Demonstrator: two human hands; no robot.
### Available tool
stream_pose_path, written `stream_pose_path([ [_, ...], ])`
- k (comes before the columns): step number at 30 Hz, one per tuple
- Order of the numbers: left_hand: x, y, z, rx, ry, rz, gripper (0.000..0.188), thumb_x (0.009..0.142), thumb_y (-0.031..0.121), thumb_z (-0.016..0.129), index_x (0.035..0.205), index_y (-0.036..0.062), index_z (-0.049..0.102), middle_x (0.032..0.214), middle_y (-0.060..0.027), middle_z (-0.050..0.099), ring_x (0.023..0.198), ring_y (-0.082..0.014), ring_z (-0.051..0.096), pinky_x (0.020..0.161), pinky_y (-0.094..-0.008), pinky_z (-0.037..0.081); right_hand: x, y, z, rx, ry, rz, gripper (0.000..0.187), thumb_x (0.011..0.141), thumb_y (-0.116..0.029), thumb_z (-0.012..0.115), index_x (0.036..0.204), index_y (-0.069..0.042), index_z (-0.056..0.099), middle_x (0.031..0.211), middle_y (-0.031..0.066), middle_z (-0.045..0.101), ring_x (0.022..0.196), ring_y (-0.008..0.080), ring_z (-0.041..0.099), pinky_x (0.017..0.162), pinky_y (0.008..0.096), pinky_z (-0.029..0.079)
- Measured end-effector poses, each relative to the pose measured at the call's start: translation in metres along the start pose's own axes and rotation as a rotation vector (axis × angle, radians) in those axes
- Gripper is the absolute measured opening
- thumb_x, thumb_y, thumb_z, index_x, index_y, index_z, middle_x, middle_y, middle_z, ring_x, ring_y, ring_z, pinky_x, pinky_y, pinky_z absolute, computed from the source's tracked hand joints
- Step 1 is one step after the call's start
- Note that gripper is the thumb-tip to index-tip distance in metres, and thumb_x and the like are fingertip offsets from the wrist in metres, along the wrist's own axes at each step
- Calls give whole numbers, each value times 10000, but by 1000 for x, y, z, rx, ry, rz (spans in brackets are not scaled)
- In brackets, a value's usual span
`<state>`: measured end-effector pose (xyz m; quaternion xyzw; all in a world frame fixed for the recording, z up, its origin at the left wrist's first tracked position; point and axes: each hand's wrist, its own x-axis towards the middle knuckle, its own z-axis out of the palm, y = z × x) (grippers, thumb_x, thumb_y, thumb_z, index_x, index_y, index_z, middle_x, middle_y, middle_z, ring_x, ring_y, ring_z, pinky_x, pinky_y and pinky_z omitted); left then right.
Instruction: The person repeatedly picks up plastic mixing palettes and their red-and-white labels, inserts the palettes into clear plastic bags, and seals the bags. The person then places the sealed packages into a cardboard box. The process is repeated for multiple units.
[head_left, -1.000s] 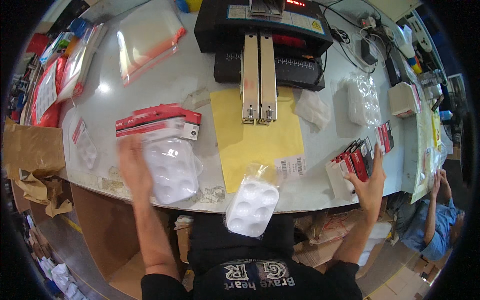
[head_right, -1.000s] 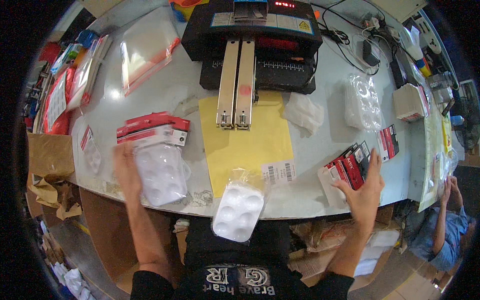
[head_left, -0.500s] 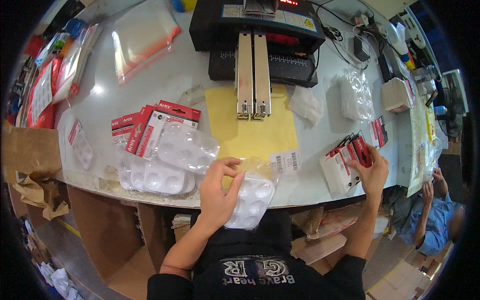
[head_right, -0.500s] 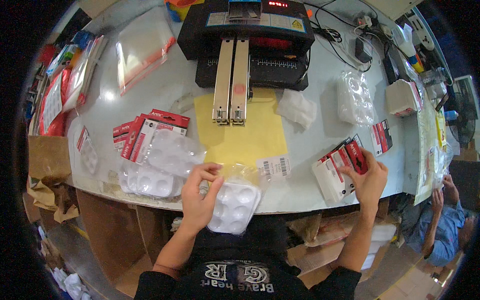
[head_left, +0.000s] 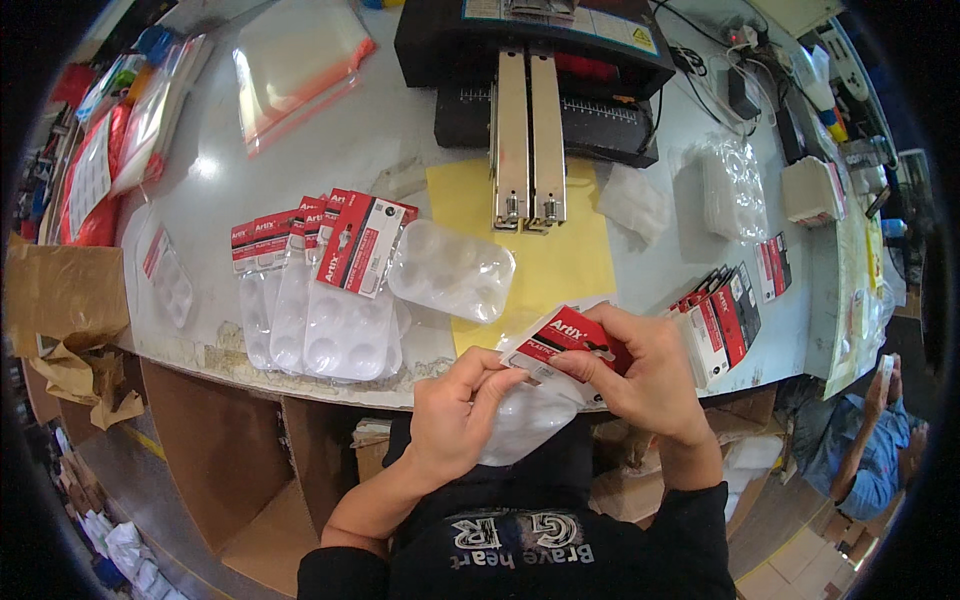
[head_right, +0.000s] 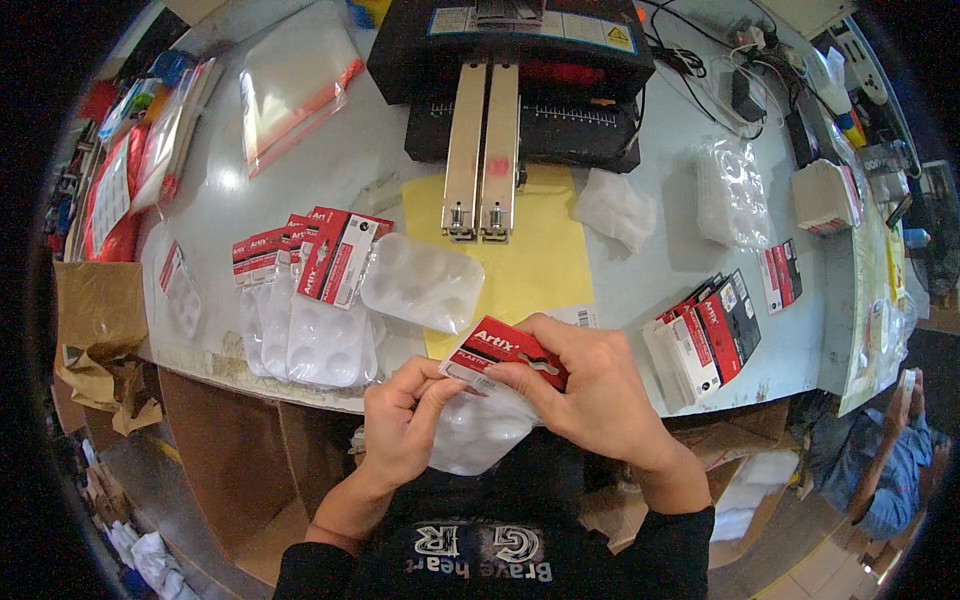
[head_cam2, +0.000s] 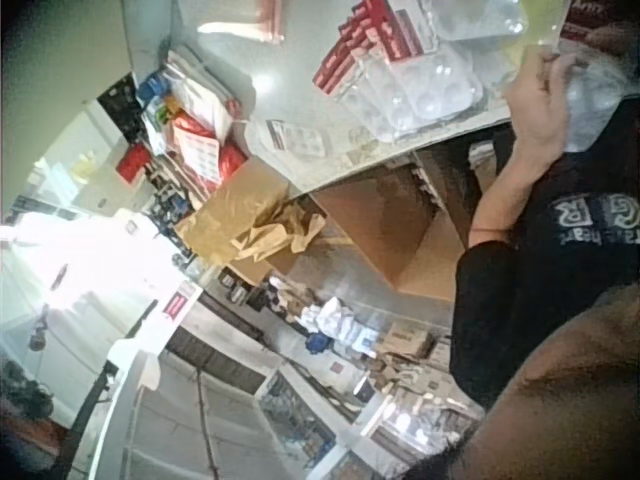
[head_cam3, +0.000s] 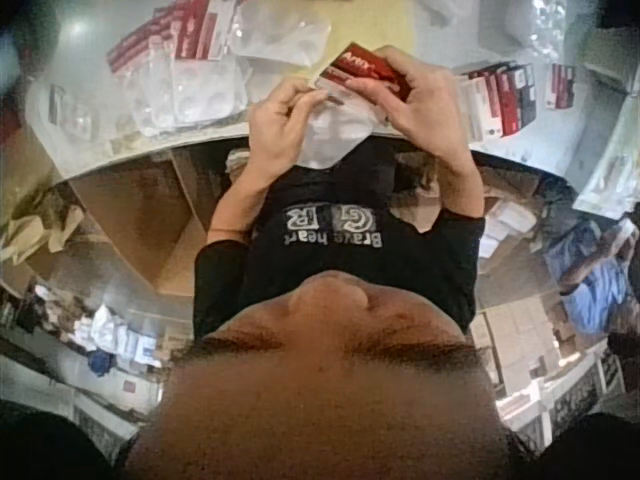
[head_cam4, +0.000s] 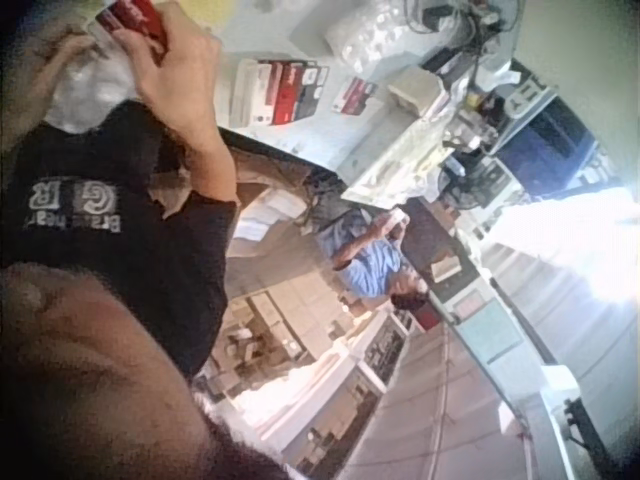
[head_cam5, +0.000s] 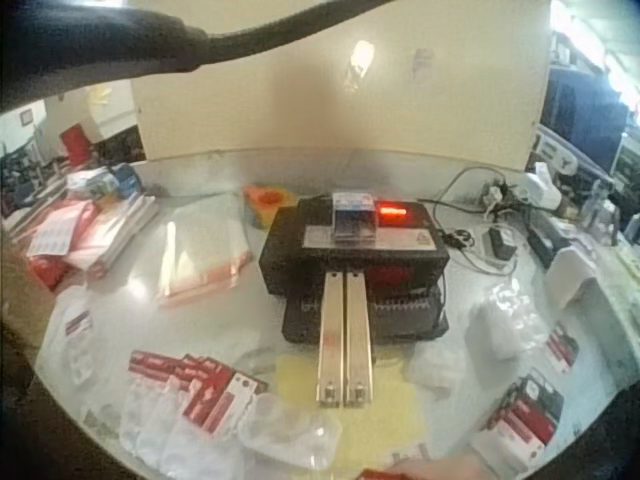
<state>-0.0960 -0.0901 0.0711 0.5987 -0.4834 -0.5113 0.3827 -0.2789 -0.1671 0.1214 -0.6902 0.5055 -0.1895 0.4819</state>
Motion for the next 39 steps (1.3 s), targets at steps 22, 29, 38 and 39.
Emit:
stream_pose_path([
  [22,10,-31,-1,-183,323,-6,212,975,143,526,897,-25,629,784,0,607,745,-30,467,637,-192,384,-12,53,15,613,-48,285,169,903,-83,614,809,55,639,676,60,624,565,101,595,518,216,456],
  [29,56,-30,0,50,354,48,267,992,198,445,868,-19,538,740,-122,604,671,-187,516,633,-331,415,32,62,36,801,141,407,169,909,-121,582,811,13,619,660,37,590,563,90,540,518,227,400],
  [38,108,-46,-1,14,352,70,306,997,239,444,844,-18,509,701,-143,546,638,-211,471,637,-337,409,72,87,47,974,311,214,170,908,-111,592,800,14,628,658,22,560,560,94,505,541,230,395],
  [39,108,-48,0,15,358,80,308,998,241,445,841,-16,508,696,-139,540,635,-207,464,635,-334,408,71,86,46,961,311,202,171,909,-112,592,803,16,630,660,22,562,560,93,505,541,230,396],
])
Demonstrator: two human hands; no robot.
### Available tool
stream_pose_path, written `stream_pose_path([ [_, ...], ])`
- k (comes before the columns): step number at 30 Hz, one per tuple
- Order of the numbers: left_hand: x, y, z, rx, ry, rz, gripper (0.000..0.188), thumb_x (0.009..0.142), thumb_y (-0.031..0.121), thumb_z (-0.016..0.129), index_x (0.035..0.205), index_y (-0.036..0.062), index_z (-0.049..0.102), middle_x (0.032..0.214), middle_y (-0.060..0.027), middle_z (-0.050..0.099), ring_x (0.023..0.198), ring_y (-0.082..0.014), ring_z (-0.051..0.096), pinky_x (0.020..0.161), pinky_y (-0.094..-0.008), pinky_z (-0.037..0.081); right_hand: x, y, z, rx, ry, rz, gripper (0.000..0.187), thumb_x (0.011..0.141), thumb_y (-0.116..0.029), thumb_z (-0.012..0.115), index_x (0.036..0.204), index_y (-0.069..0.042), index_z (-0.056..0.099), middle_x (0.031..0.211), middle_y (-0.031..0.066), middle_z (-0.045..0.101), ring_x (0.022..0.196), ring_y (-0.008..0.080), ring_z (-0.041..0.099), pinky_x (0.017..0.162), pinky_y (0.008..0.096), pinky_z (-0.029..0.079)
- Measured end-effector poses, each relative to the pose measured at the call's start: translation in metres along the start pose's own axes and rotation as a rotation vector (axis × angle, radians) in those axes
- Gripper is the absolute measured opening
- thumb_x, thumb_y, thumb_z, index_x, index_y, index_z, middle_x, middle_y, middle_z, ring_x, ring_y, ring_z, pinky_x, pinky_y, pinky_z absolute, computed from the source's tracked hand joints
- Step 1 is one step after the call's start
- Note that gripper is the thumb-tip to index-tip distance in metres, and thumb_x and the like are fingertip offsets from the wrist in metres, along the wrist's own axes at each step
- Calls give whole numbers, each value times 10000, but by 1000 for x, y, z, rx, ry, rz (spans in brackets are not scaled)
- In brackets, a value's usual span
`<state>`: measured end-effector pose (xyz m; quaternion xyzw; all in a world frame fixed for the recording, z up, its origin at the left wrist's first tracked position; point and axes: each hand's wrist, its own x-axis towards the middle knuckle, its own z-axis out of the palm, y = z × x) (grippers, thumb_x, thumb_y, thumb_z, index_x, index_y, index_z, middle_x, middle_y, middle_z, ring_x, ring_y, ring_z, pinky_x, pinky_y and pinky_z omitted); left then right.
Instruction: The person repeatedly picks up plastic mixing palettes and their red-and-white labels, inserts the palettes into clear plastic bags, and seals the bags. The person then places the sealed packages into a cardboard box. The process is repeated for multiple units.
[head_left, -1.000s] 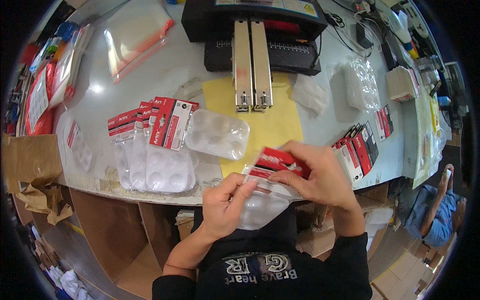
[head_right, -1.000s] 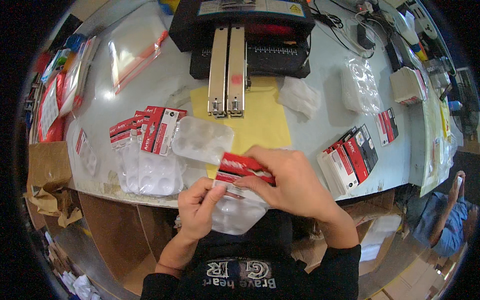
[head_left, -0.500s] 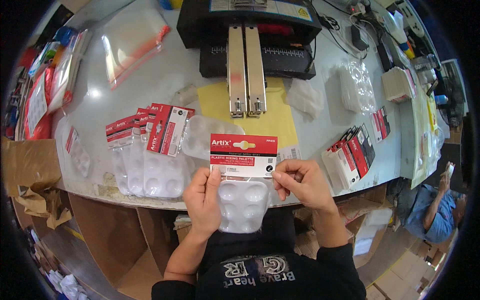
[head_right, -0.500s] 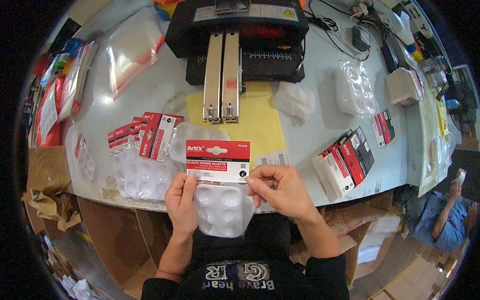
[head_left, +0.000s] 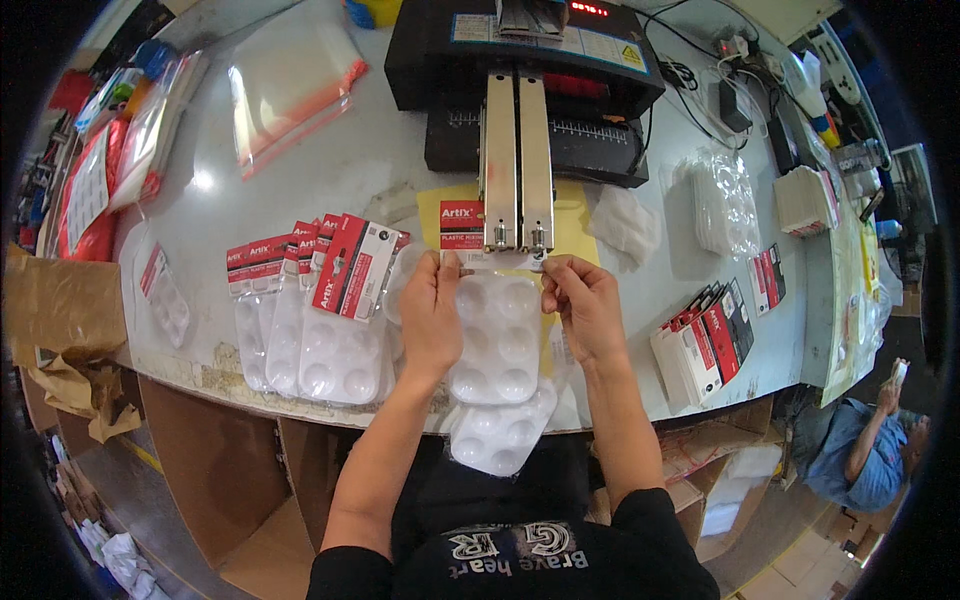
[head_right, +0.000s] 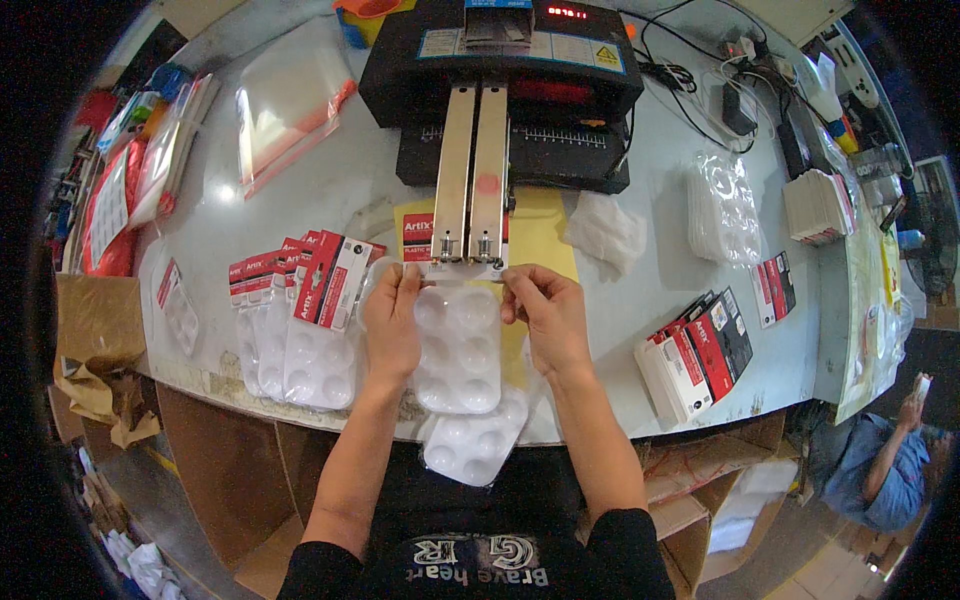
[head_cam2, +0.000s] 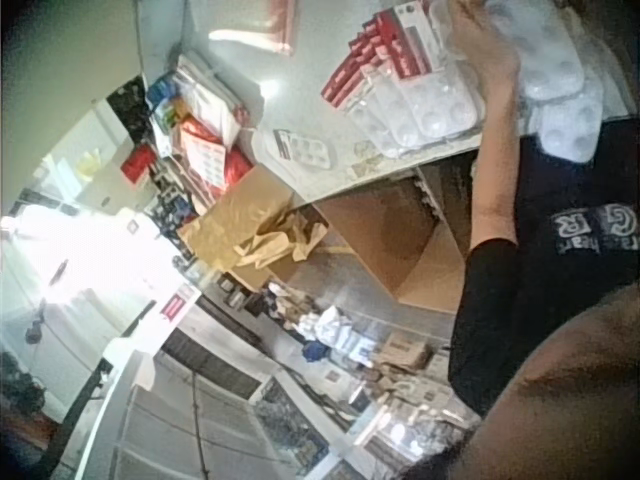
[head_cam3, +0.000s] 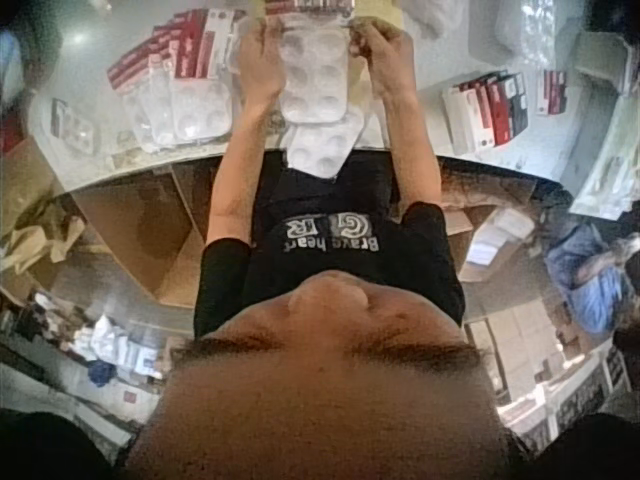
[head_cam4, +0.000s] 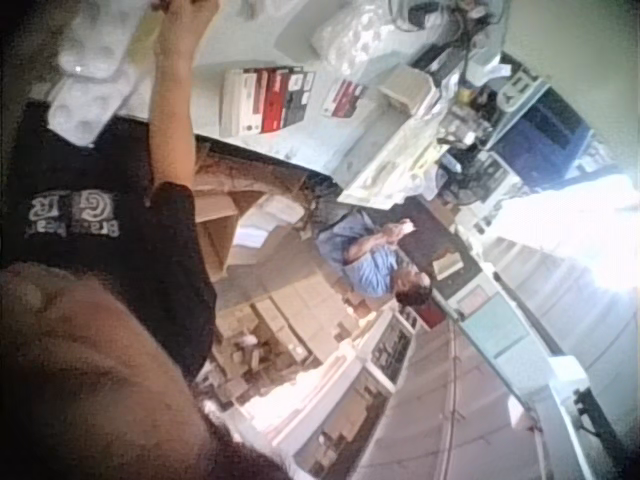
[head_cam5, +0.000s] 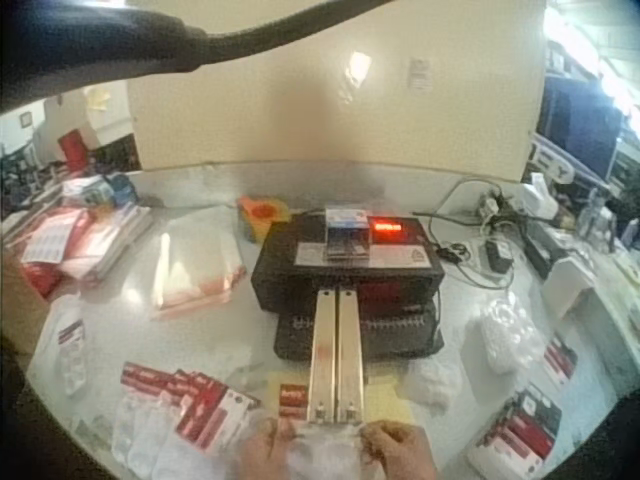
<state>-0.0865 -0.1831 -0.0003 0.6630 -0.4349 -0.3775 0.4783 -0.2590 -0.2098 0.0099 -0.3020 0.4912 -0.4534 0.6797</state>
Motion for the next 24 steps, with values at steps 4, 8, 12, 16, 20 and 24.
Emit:
stream_pose_path([
  [4,-3,-1,1,-61,3,40,318,1001,255,442,852,-15,521,717,-140,558,651,-207,488,642,-334,411,-5,-5,3,-34,-16,-18,134,902,-111,600,861,13,632,705,32,567,568,104,522,534,223,413],
  [8,-4,5,-2,-9,10,37,317,1001,254,440,870,-20,532,736,-151,582,668,-219,527,647,-339,419,-8,-6,0,-45,-7,-29,179,912,-123,590,811,18,638,655,16,566,560,90,503,544,230,404],
  [12,1,-1,-1,67,6,51,312,1000,247,441,876,-22,540,743,-170,597,666,-250,540,647,-343,426,1,5,-4,-35,-7,-47,175,911,-120,589,808,12,639,661,12,567,558,91,502,553,236,422],
  [16,-1,-15,2,10,-3,94,314,996,256,443,891,-17,556,769,-185,611,691,-287,568,661,-365,435,-4,-5,-1,-121,-14,-26,184,910,-122,591,867,45,657,713,58,634,604,122,586,629,249,479],
  [20,6,1,-44,292,63,20,316,989,272,443,898,0,575,790,-181,618,739,-324,601,679,-408,441,-48,-56,-31,-935,246,-376,381,810,-184,713,1054,93,618,1022,195,658,945,264,641,851,326,483],
  [24,27,41,-109,822,403,-92,294,941,333,527,1006,56,596,808,-136,608,776,-360,592,702,-450,462,-82,-103,-122,-1500,572,-420,877,634,-310,839,1298,108,447,1318,283,493,1214,383,506,1017,399,399],
])
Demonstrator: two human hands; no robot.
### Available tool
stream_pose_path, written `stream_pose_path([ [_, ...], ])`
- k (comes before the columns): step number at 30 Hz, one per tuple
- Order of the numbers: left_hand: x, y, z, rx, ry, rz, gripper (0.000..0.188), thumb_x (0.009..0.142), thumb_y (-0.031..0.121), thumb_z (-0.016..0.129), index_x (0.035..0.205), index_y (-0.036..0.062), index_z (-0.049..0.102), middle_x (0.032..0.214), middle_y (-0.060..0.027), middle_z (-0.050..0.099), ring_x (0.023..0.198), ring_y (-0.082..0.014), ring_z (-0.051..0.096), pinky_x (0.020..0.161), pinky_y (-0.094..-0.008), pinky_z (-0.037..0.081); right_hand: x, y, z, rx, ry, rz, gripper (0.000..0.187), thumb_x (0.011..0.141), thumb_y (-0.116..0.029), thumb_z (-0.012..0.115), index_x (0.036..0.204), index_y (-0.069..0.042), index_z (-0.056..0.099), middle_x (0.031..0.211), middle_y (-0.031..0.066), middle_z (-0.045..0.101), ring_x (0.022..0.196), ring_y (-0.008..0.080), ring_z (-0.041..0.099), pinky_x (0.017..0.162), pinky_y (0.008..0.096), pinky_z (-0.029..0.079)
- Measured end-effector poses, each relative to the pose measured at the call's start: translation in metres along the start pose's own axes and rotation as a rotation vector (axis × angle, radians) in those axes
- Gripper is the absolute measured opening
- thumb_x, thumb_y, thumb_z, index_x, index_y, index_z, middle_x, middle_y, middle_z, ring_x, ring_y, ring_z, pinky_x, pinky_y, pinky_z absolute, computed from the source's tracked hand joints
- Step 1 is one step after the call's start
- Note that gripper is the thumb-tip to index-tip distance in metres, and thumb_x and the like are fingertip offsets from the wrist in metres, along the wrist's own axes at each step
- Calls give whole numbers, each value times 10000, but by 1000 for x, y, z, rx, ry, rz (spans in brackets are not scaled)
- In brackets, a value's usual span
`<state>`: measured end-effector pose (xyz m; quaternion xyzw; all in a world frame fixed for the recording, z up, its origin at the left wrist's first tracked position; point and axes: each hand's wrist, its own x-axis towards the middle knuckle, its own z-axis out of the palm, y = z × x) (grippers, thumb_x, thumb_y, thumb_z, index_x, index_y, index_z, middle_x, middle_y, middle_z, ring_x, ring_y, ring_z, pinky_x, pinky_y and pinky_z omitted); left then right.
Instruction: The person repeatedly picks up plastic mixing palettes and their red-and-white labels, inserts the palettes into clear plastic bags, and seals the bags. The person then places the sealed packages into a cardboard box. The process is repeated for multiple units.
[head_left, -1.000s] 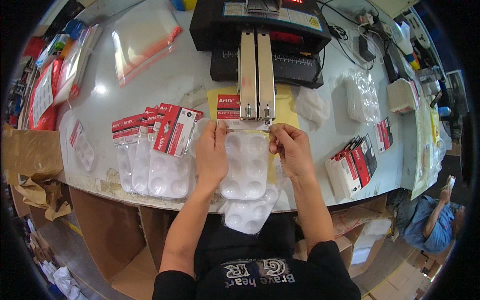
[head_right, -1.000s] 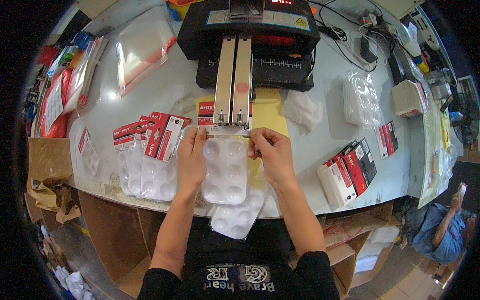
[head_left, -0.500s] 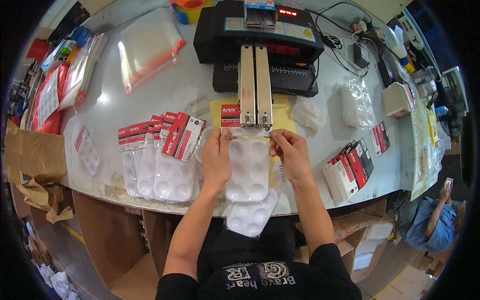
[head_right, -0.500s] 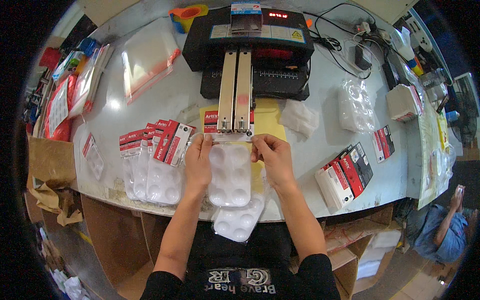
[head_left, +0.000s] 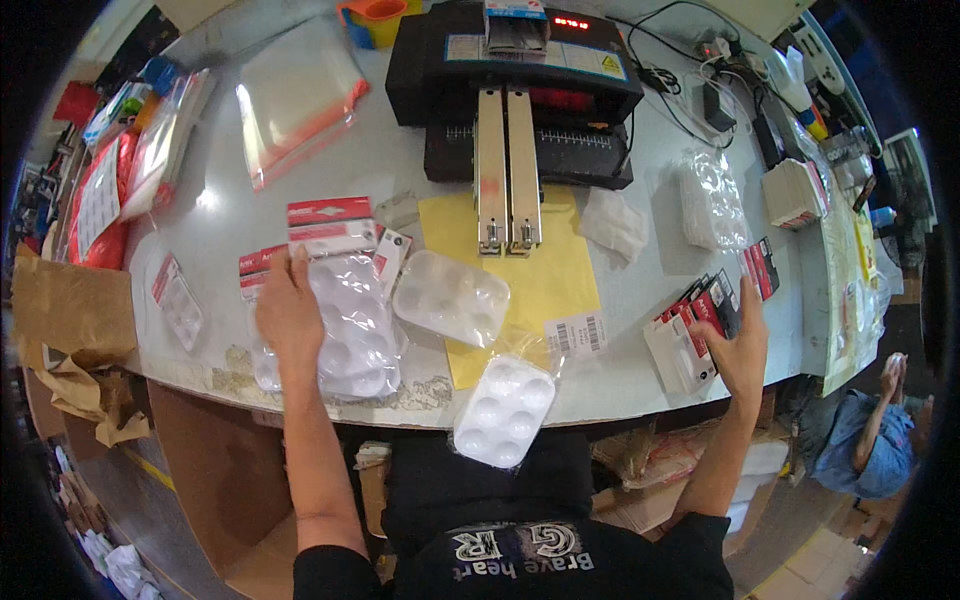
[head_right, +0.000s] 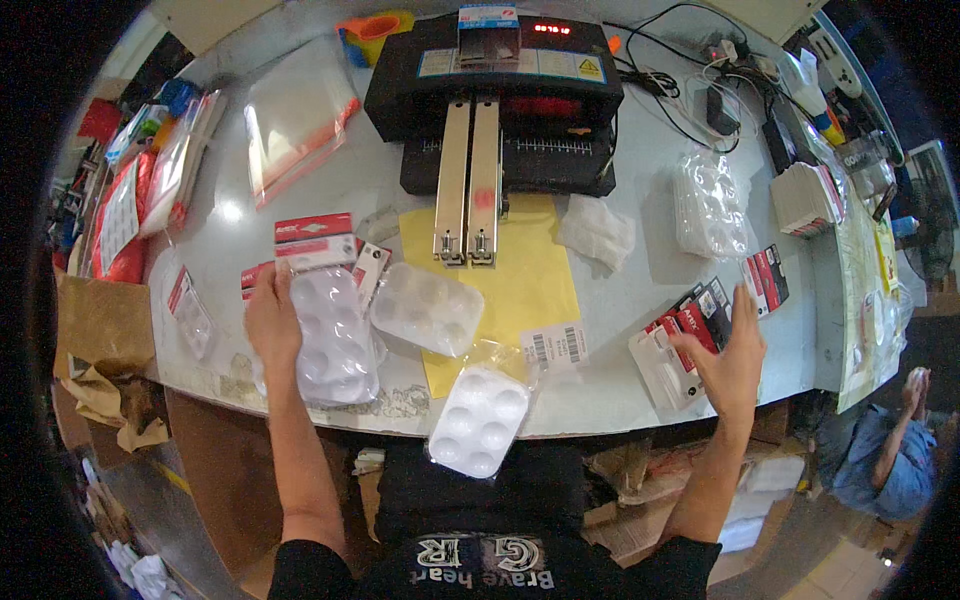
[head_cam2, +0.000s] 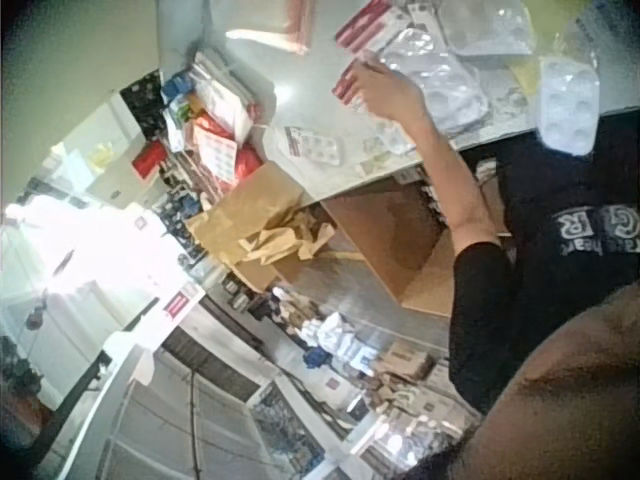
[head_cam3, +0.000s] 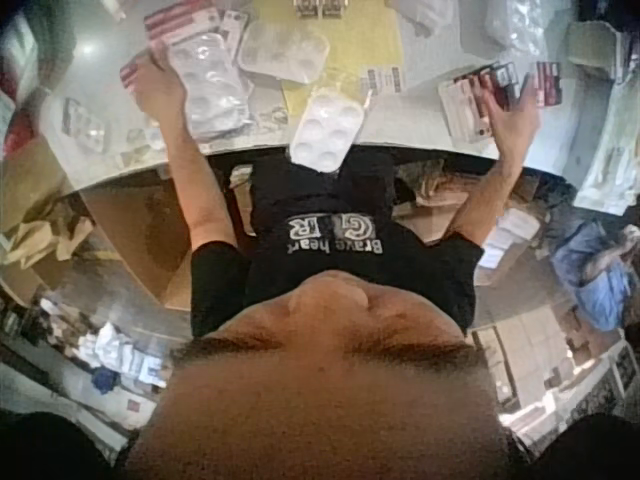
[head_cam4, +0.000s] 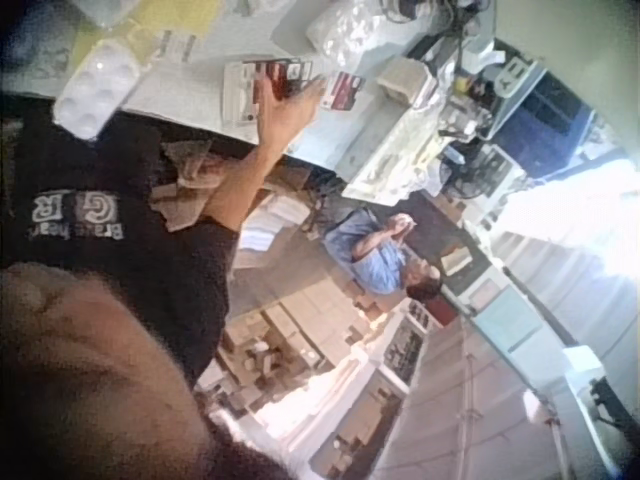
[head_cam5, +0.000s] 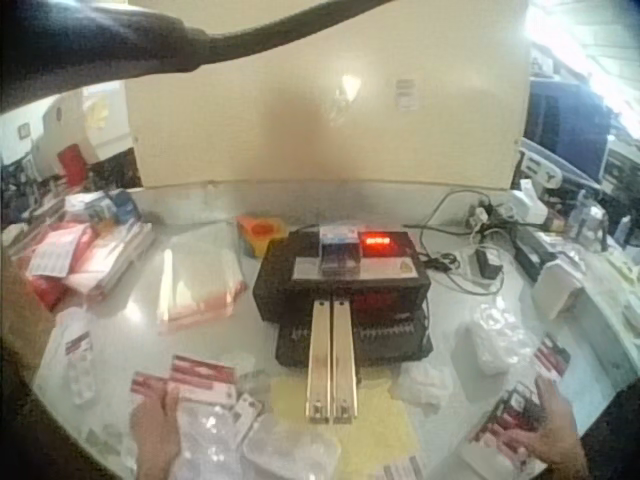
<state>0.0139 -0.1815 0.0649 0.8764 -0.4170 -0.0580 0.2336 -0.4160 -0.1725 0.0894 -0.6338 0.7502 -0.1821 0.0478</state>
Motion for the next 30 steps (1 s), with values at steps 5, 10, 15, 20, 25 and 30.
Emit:
stream_pose_path([
  [5,-78,26,24,-63,-166,461,287,791,271,719,898,39,589,997,-132,539,961,-325,531,812,-413,427,-13,62,21,87,-58,-173,884,637,-341,842,1297,104,456,1288,312,508,1174,348,552,1003,384,412],
  [10,-143,27,61,-144,-364,671,232,764,197,723,865,46,578,935,-140,533,889,-324,532,778,-408,434,-3,57,10,277,-116,30,697,697,-267,813,1249,59,538,1051,197,679,938,223,670,855,318,500],
  [15,-135,23,35,-599,-479,449,121,842,96,660,863,34,558,994,-150,610,906,-262,602,805,-362,475,-13,2,-5,68,-22,-29,445,755,-161,749,1142,20,627,980,175,695,815,215,674,773,307,509],
  [20,-136,29,15,-1267,-960,-125,91,930,38,562,851,6,527,991,-134,684,917,-167,647,846,-276,496,-35,-85,-14,792,-500,-104,449,704,-4,773,1132,-6,636,1035,111,700,872,163,678,797,275,523],
  [25,-135,30,8,-950,-851,48,191,936,105,579,1076,-23,604,890,-105,721,831,-94,657,756,-231,496,-17,-129,16,650,-713,-247,327,760,-228,784,940,5,640,714,165,634,614,167,626,589,316,487],
  [30,-133,33,9,-1041,-838,67,170,920,120,608,1013,-21,627,864,-103,721,785,-83,653,716,-234,498,-9,-131,26,625,-718,-174,322,770,-254,781,878,9,630,651,147,597,529,145,512,532,310,447],
])
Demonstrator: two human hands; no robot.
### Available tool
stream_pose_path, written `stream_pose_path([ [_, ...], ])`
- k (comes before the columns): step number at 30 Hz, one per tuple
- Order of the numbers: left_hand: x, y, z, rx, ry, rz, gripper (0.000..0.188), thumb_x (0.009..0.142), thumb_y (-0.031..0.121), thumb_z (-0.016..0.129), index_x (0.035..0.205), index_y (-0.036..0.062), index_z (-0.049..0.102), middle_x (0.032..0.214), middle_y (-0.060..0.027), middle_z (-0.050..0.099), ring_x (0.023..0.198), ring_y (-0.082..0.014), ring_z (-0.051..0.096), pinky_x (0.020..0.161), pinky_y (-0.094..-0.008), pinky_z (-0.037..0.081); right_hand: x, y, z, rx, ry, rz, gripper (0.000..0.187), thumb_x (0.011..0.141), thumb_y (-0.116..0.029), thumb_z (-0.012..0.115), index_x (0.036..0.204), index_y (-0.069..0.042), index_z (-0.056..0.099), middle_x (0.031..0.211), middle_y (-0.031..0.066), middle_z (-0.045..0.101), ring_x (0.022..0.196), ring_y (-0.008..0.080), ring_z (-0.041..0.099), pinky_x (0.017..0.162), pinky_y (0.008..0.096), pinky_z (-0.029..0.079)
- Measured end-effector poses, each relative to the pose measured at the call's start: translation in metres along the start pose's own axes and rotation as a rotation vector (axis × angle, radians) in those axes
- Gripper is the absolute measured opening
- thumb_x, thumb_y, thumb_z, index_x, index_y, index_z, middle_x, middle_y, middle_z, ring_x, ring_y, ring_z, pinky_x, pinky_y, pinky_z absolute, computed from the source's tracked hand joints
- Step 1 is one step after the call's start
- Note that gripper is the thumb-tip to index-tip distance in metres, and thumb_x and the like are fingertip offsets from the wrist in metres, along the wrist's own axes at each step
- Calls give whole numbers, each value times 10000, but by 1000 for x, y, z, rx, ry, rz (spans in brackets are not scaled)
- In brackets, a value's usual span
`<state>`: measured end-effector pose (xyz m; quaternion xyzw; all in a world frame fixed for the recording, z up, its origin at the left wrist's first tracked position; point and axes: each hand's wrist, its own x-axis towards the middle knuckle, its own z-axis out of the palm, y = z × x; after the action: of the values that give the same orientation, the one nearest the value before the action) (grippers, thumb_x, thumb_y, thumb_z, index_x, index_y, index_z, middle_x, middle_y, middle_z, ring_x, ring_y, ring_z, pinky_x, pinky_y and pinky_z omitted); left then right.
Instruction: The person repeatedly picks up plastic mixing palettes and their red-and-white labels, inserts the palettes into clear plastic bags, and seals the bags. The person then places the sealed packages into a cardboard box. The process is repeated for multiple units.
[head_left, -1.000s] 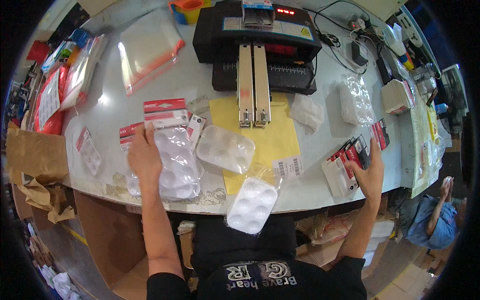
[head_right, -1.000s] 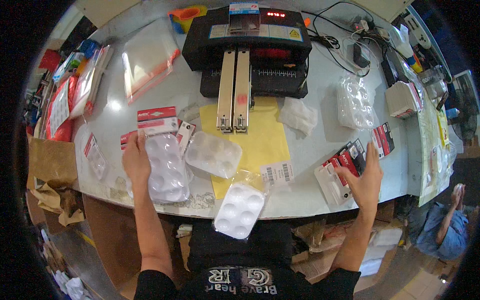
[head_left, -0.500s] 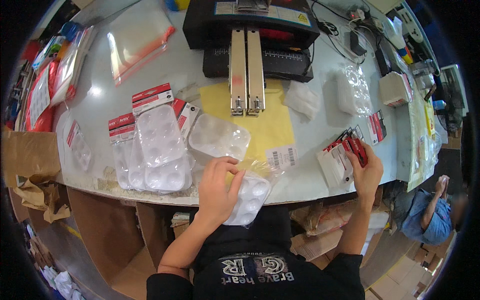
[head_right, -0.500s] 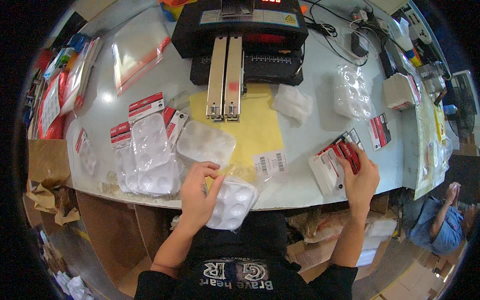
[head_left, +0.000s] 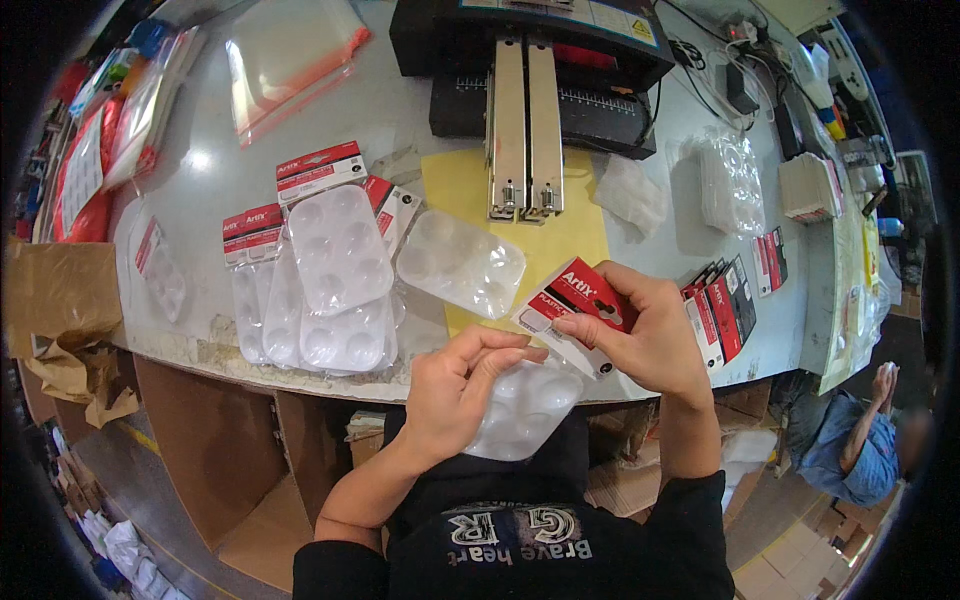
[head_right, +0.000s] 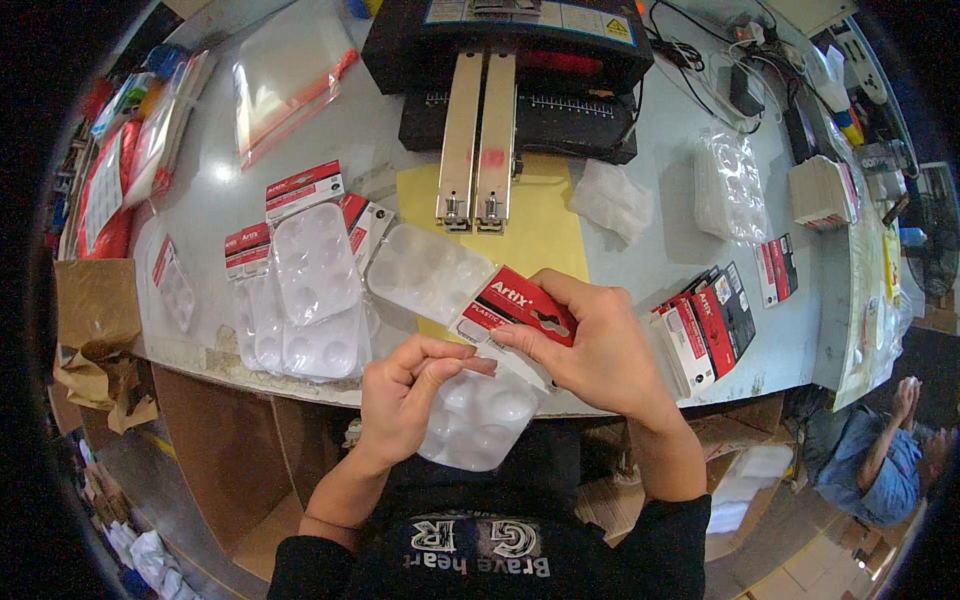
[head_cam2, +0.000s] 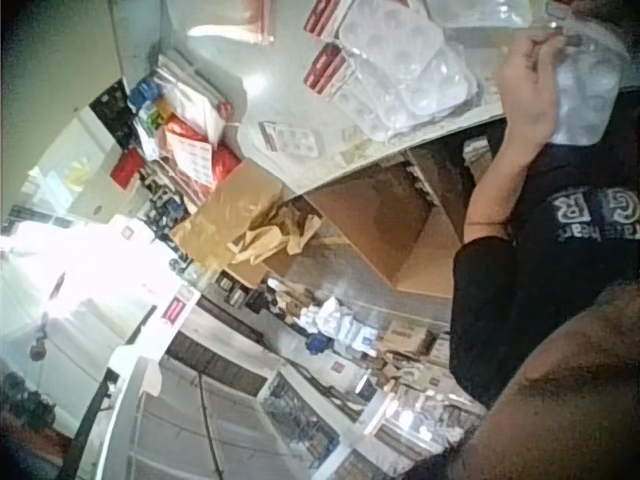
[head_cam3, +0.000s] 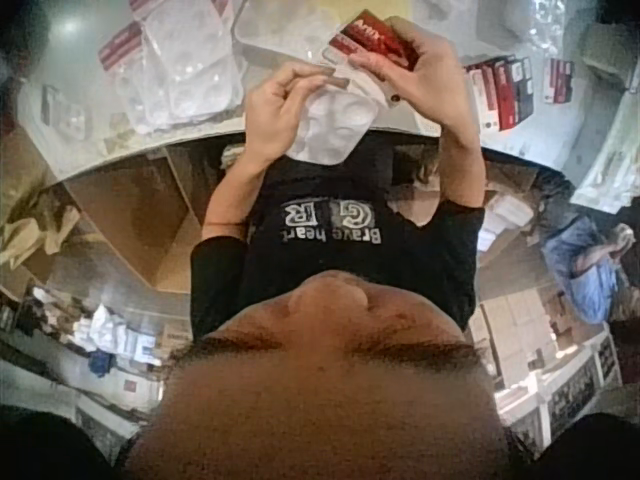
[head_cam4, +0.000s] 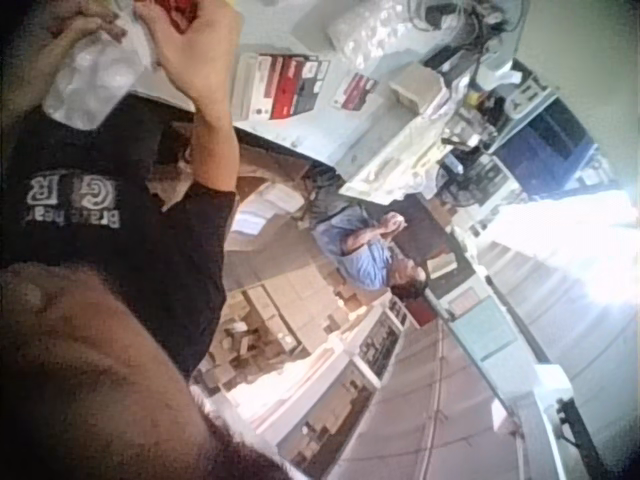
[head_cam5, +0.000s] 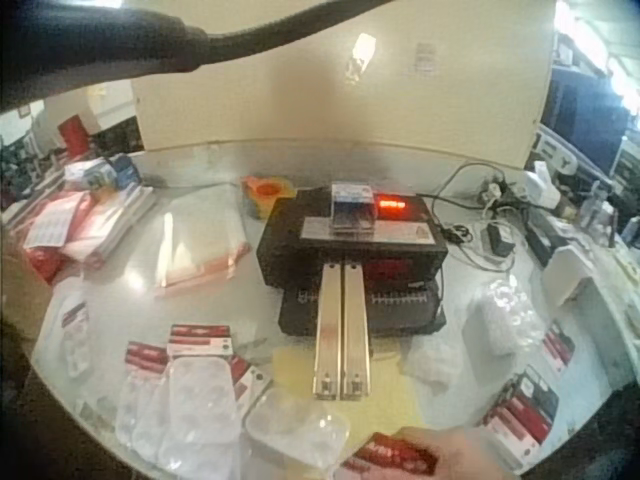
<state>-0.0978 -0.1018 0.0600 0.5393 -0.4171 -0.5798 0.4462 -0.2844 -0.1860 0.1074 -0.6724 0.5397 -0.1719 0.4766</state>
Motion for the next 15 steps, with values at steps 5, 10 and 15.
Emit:
stream_pose_path([
  [5,0,0,2,75,-2,-3,170,919,143,617,989,-9,649,782,-79,709,685,-61,617,625,-231,478,0,-4,-1,-112,-105,-195,310,743,-193,806,886,19,630,697,100,635,580,68,526,543,246,450],
  [10,-4,4,6,147,20,24,171,926,149,608,967,-5,669,678,-42,658,605,-36,525,566,-226,436,1,-2,-10,-141,-182,-232,328,738,-206,808,910,9,631,702,93,641,563,106,535,555,247,460],
  [15,1,-1,-1,47,238,80,187,940,135,591,905,-31,670,744,18,619,675,-32,479,610,-194,393,-2,17,-11,-103,-38,-135,270,792,-175,758,938,23,647,747,62,647,629,99,558,588,234,460],
])
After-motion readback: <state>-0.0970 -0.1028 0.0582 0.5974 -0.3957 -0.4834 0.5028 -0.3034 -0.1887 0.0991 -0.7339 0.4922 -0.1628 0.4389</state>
